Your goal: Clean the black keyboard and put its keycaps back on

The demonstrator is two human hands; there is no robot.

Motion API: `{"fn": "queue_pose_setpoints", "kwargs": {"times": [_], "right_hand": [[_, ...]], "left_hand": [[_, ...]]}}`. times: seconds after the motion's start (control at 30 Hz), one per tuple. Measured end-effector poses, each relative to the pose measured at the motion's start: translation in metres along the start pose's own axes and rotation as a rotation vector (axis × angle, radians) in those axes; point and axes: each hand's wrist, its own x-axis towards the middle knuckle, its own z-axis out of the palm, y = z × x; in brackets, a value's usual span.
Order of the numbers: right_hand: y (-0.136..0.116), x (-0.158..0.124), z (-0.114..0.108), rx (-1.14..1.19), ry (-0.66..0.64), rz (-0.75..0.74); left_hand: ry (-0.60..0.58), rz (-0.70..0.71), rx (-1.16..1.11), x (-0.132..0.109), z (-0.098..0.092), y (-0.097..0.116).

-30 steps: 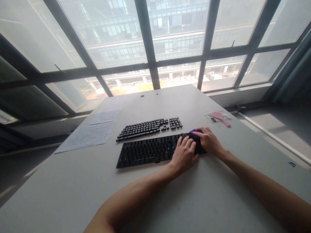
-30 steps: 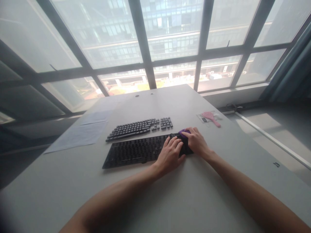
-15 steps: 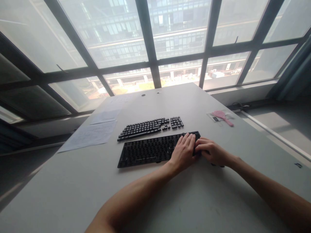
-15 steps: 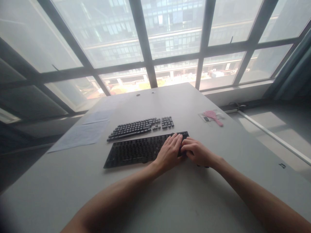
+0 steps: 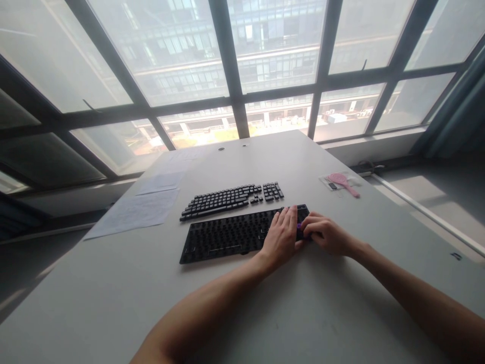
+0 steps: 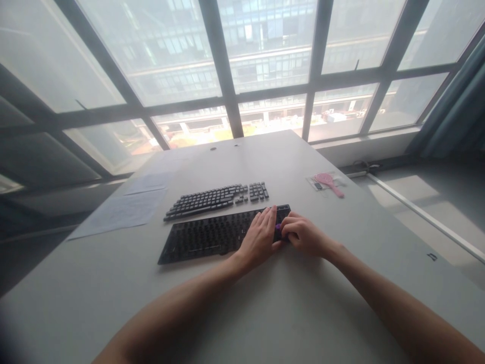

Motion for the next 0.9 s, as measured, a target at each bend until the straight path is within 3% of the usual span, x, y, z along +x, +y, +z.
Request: {"fn": "queue_pose_setpoints", "kwargs": {"times": [0.17,0.37,0.5,0.67,0.9], "right_hand": [[0.002,0.003,0.005,-0.077,0.151,0.035],[-0.007,0.006,0.009,-0.063,-0.011,-0.016],[-0.012,0.005,0.007,0.043,-0.018,-0.035],[-0.009,0.005,0.009,0.020,0.072,-0.034],[-0.012,0.005,0.011,-0.019,-0.030,-0.027]], "left_hand": [[0.003,0.000,-0.003,0.001,0.000,0.002],[-0.012,-0.004,-0.014,0.001,0.002,0.002],[-0.004,-0.008,-0.013,0.000,0.001,0.003],[-0.005,-0.006,-0.017,0.001,0.000,0.003],[0.005,-0.020,-0.019,0.001,0.003,0.004]]}}
